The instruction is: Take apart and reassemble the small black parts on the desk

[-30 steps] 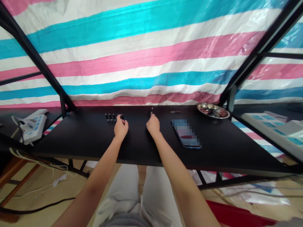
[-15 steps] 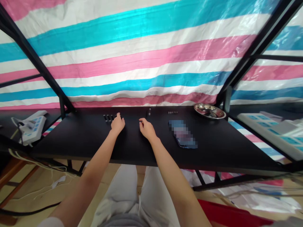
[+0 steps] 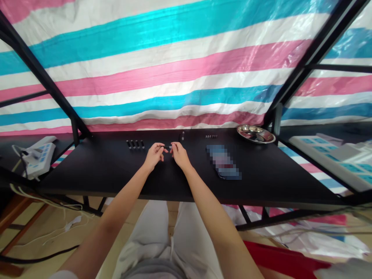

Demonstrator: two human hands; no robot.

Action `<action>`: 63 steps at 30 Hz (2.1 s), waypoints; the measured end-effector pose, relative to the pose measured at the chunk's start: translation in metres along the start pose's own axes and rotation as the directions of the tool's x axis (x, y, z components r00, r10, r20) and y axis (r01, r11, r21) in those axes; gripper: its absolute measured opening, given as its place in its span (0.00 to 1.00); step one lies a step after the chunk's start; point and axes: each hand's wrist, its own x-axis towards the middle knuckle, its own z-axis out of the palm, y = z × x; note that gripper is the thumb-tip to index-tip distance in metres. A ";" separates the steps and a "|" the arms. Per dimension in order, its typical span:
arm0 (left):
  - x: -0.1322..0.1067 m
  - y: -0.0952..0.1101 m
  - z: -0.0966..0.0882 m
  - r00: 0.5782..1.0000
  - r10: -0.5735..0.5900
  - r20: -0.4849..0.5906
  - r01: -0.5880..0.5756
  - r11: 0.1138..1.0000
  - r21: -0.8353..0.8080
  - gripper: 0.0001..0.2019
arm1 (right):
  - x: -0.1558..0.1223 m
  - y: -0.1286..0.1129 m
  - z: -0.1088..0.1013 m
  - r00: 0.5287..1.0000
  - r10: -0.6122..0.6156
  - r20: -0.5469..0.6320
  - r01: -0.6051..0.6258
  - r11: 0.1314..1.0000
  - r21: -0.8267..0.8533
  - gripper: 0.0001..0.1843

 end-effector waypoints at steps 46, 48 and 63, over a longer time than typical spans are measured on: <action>-0.003 -0.006 -0.014 0.926 0.151 -0.345 -0.089 0.978 0.191 0.23 | -0.005 0.009 -0.006 0.960 -0.272 0.064 0.275 0.881 -0.384 0.10; -0.003 -0.005 -0.015 0.926 0.149 -0.347 -0.076 0.974 0.214 0.23 | -0.004 0.010 -0.007 0.972 -0.236 0.007 0.225 0.915 -0.334 0.11; -0.012 -0.004 -0.010 0.964 0.266 -0.001 -0.242 0.881 0.407 0.21 | -0.013 -0.008 0.003 0.936 -0.109 0.335 0.140 0.987 -0.072 0.13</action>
